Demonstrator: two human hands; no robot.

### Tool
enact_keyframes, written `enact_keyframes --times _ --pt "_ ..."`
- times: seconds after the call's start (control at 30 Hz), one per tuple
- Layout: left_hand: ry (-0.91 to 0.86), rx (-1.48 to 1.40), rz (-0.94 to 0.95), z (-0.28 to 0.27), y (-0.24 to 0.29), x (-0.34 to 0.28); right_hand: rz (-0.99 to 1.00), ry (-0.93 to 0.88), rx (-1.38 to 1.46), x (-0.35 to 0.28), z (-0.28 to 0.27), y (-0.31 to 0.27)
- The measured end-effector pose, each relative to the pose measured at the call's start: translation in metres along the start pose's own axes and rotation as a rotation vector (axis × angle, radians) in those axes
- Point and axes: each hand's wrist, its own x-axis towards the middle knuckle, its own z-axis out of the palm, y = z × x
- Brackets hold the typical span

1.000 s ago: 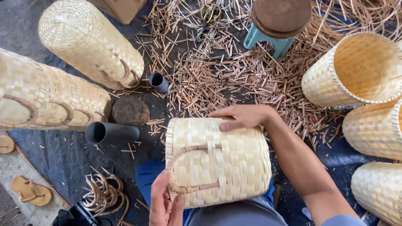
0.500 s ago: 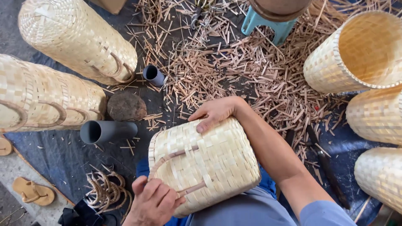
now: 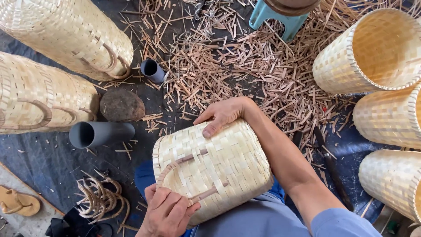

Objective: The person sits on the floor weaving a bamboo basket, threading and pressing bamboo strips into the woven body and securing a curved bamboo handle to the rim. They rotate the basket to work on different sides and set it down among other finished baskets.

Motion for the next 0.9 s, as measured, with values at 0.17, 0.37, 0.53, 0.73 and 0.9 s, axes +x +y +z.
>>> enact_keyframes --times 0.17,0.37,0.53,0.73,0.9 --pt "0.008 0.008 -0.022 0.002 0.004 0.0 0.005 0.017 -0.002 -0.004 0.0 -0.005" --pt "0.016 0.014 -0.038 0.007 0.008 -0.001 -0.013 0.012 -0.02 -0.006 -0.001 0.002" --pt "0.274 0.116 -0.203 0.032 0.026 -0.004 -0.073 0.042 -0.051 -0.029 -0.009 0.001" --pt "0.593 -0.503 -0.888 0.081 0.049 -0.026 -0.004 0.136 -0.065 -0.053 -0.01 0.016" --pt "0.6 -0.93 -0.903 0.087 0.049 -0.029 0.002 0.213 -0.019 -0.06 -0.011 0.013"
